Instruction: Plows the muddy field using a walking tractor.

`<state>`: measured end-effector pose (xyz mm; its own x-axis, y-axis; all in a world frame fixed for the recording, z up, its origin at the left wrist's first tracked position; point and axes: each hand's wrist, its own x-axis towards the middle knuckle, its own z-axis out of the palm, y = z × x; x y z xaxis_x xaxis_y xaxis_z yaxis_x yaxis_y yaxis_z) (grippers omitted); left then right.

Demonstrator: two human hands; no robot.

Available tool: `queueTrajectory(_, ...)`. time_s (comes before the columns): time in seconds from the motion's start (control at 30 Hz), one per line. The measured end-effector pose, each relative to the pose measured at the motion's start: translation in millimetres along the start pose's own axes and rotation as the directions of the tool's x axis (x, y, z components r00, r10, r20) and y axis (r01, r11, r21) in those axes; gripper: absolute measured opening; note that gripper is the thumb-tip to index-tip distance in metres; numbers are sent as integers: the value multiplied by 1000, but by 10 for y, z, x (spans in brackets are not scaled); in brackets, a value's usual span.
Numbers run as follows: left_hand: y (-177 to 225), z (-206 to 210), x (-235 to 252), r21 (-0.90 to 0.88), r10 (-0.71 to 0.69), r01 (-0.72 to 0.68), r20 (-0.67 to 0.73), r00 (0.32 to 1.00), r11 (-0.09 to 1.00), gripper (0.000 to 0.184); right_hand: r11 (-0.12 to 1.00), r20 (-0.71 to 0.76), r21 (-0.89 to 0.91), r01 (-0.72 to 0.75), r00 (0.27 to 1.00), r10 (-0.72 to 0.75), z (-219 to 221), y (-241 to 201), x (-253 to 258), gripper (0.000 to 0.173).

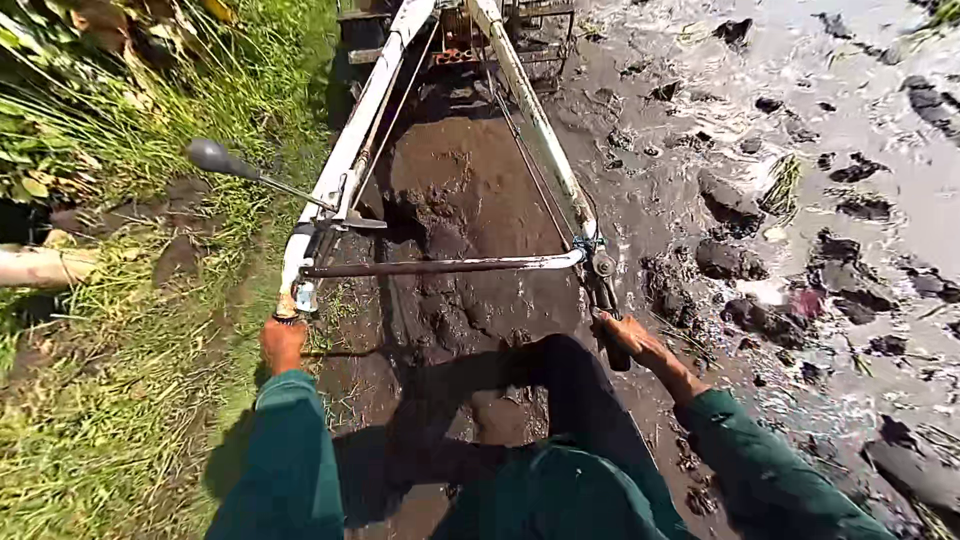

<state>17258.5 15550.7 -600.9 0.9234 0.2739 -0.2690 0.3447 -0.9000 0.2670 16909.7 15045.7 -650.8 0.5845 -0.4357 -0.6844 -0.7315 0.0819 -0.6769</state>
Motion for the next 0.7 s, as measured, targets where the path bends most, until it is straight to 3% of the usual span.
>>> queueTrajectory(0.1,243,83,450,91,73,-76,41,997,993,63,997,-78,70,25,997,-20,28,-113,419,35)
queueTrajectory(0.17,594,256,420,58,146,-146,11,989,988,57,998,-176,69,5,984,8,-363,-248,725,37)
queueTrajectory(0.37,1798,526,470,31,30,-32,54,998,999,62,993,-239,-34,-114,966,103,-1310,-1073,1483,42)
queueTrajectory(0.53,2755,601,747,8,20,-20,58,998,1000,62,994,-306,-77,-75,951,48,-1913,-1602,2315,51)
queueTrajectory(0.7,3616,659,1103,-8,22,-21,79,997,1000,61,992,-261,-124,-34,965,0,-2241,-2163,3089,53)
